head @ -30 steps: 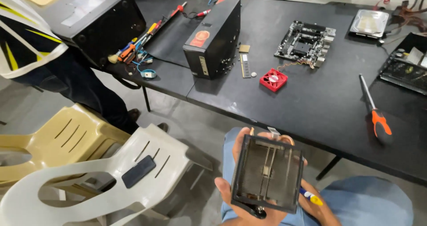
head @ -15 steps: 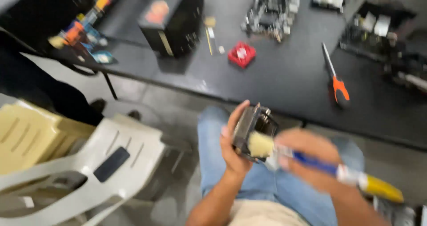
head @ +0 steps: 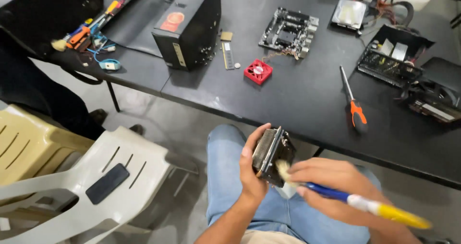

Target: Disassembling a cooling fan from a heatsink, cleaning the dust off the heatsink with a brush, and using a screwdriver on a motherboard.

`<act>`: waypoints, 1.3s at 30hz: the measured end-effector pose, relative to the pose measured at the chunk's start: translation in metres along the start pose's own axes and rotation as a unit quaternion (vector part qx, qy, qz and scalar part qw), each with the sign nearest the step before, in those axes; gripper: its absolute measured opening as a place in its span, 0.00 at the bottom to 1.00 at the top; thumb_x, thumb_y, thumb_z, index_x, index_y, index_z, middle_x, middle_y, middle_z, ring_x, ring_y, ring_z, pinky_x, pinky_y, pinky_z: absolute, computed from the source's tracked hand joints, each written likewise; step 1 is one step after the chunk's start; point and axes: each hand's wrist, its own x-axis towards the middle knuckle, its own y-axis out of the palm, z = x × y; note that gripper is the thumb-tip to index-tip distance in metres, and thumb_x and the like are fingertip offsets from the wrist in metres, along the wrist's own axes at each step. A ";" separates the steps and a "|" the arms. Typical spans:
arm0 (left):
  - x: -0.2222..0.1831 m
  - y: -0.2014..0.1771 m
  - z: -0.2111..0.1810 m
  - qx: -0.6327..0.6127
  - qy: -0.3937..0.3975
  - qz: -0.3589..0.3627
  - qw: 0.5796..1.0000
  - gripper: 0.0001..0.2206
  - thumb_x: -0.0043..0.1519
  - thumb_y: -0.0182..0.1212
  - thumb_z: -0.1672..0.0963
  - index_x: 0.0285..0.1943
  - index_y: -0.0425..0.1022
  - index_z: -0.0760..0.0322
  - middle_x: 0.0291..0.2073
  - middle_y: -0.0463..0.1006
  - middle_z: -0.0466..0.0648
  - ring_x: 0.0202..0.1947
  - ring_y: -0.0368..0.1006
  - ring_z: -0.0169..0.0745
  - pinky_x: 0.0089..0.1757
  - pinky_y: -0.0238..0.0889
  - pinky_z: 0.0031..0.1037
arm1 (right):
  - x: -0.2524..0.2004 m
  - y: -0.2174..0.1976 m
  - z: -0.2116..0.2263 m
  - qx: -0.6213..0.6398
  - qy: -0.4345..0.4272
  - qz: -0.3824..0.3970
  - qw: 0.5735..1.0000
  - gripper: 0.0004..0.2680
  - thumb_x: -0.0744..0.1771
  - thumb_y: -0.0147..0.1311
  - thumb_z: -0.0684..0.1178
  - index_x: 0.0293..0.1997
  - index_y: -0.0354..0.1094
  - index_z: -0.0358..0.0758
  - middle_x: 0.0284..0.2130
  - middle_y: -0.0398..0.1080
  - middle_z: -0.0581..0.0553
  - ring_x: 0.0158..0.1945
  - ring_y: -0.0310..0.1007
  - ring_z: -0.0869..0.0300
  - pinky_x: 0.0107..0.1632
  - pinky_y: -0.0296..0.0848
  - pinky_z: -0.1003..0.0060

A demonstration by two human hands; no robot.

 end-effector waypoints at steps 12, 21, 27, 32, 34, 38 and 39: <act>-0.007 -0.008 0.019 -0.085 -0.102 0.013 0.991 0.31 0.67 0.38 0.44 0.63 0.72 0.71 0.53 0.77 0.55 0.53 0.73 0.42 0.54 0.64 0.29 | 0.016 -0.015 0.018 -0.017 -0.049 -0.003 0.999 0.07 0.66 0.55 0.46 0.45 0.74 0.39 0.47 0.80 0.42 0.49 0.85 0.54 0.53 0.80 0.63; -0.003 -0.015 0.031 -0.159 -0.141 0.011 0.977 0.29 0.69 0.37 0.46 0.64 0.71 0.73 0.53 0.78 0.58 0.53 0.74 0.46 0.54 0.66 0.32 | 0.010 -0.006 0.001 -0.024 0.006 0.125 0.992 0.10 0.61 0.58 0.44 0.45 0.76 0.46 0.46 0.82 0.52 0.45 0.85 0.59 0.49 0.78 0.65; -0.008 -0.010 0.033 -0.172 -0.159 -0.018 0.972 0.29 0.68 0.37 0.46 0.61 0.73 0.74 0.52 0.79 0.57 0.52 0.74 0.46 0.55 0.66 0.32 | 0.015 -0.017 0.012 0.015 -0.051 0.032 0.998 0.08 0.65 0.56 0.45 0.46 0.75 0.39 0.48 0.81 0.42 0.51 0.85 0.55 0.56 0.79 0.63; -0.007 -0.008 0.029 -0.109 -0.129 0.022 0.985 0.28 0.68 0.38 0.46 0.63 0.72 0.72 0.51 0.77 0.55 0.51 0.73 0.42 0.53 0.65 0.28 | 0.023 -0.024 0.027 -0.070 -0.005 -0.045 0.997 0.10 0.64 0.56 0.42 0.48 0.76 0.42 0.49 0.79 0.46 0.50 0.83 0.60 0.56 0.77 0.69; -0.010 -0.008 0.024 -0.087 -0.140 0.001 0.986 0.28 0.68 0.38 0.46 0.61 0.73 0.71 0.51 0.78 0.55 0.50 0.74 0.42 0.51 0.66 0.28 | 0.012 -0.018 0.009 -0.053 0.016 0.054 0.997 0.08 0.63 0.58 0.44 0.45 0.76 0.46 0.44 0.81 0.51 0.45 0.83 0.61 0.51 0.77 0.68; 0.000 -0.010 0.026 -0.118 -0.191 -0.031 0.974 0.28 0.68 0.38 0.47 0.59 0.75 0.71 0.50 0.80 0.56 0.50 0.75 0.44 0.53 0.66 0.31 | 0.007 -0.018 -0.006 -0.059 0.000 0.028 0.998 0.09 0.63 0.59 0.44 0.47 0.77 0.44 0.50 0.81 0.48 0.53 0.82 0.59 0.58 0.76 0.64; -0.002 -0.008 0.027 -0.119 -0.194 -0.032 0.973 0.28 0.68 0.38 0.47 0.59 0.75 0.71 0.50 0.80 0.56 0.50 0.75 0.44 0.53 0.66 0.31 | 0.010 -0.021 -0.001 -0.059 0.004 0.029 0.998 0.09 0.63 0.59 0.44 0.47 0.77 0.44 0.50 0.81 0.48 0.53 0.82 0.59 0.58 0.76 0.64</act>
